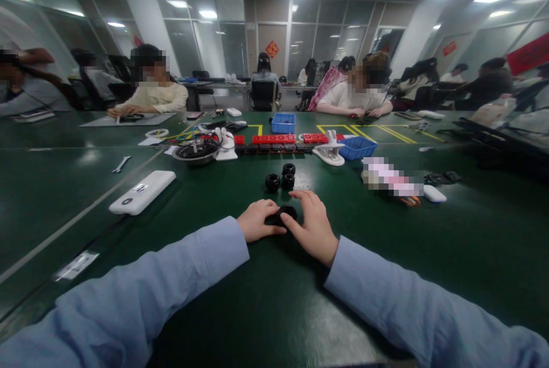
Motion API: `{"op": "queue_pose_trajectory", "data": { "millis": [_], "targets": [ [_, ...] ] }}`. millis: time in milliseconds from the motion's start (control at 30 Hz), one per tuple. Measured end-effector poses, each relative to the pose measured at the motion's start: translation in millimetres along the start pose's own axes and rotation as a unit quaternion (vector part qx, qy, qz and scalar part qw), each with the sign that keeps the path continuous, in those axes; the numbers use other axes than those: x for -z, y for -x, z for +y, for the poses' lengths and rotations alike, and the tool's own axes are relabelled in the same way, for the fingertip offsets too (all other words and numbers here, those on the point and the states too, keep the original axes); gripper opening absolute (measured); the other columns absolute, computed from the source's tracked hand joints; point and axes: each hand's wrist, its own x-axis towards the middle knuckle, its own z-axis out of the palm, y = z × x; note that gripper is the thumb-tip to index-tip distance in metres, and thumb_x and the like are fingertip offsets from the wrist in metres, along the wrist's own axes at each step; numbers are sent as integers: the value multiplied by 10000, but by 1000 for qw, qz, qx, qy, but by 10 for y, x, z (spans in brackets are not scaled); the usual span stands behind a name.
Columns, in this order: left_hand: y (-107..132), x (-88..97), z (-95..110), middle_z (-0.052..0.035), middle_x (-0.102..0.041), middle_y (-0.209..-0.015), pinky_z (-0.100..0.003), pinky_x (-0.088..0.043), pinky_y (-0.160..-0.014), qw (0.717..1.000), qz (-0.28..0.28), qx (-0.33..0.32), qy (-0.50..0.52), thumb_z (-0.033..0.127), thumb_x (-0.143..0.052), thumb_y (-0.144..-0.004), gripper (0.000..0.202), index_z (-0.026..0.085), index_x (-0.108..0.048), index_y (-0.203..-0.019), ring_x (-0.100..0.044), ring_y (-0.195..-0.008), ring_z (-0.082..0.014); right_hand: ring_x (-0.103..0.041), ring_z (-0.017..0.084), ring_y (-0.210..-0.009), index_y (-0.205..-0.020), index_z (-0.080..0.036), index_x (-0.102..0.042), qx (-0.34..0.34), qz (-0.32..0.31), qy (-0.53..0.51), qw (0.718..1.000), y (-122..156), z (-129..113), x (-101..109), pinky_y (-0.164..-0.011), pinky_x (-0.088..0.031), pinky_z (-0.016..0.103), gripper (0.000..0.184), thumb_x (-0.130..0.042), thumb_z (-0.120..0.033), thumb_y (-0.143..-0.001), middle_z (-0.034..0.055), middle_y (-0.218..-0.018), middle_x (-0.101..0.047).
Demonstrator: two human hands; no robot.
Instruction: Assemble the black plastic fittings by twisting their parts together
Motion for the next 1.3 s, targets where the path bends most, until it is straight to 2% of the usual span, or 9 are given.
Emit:
{"op": "queue_pose_trajectory", "data": {
  "millis": [200,400,567,900,1300],
  "targets": [
    [-3,-12,-20,-63,-571,-987,-356,-411,-825,1000,2,-8,-9,488,-610,-759,381,186,-619,-990,-511,-906,-222,-473,285,-1053,-1162,-151,-459,-26,-34,22,999,-16,17,-65,-881,-400,437,587,-667,-444,-698,123,-1130,-508],
    [-6,-13,-9,-64,-574,-1001,-362,-409,-834,1000,6,-4,-3,425,-626,-748,322,185,-626,-962,-509,-919,-229,-503,228,-897,-1002,-156,-499,-37,-35,38,998,-26,16,-89,-780,-412,377,469,-693,-427,-673,80,-971,-533],
    [-3,-5,8,-64,-572,-1011,-367,-410,-842,1000,5,1,-4,420,-627,-745,325,184,-623,-969,-510,-927,-231,-485,214,-871,-929,-150,-516,-53,-58,46,996,-34,-7,-80,-763,-406,361,372,-689,-379,-692,65,-938,-533],
    [4,7,24,-57,-569,-1005,-368,-409,-863,1000,2,2,-1,384,-626,-750,284,176,-617,-943,-510,-937,-223,-472,219,-920,-965,-142,-559,13,-62,37,997,-33,25,-54,-829,-399,372,280,-622,-258,-718,80,-967,-546],
    [-8,-37,-32,-56,-575,-972,-367,-416,-831,1000,15,-10,-12,404,-618,-760,284,170,-610,-921,-514,-904,-216,-451,226,-940,-1019,-171,-590,58,-87,24,994,-37,17,1,-836,-394,384,321,-589,-203,-700,83,-1007,-509]
  ]
}}
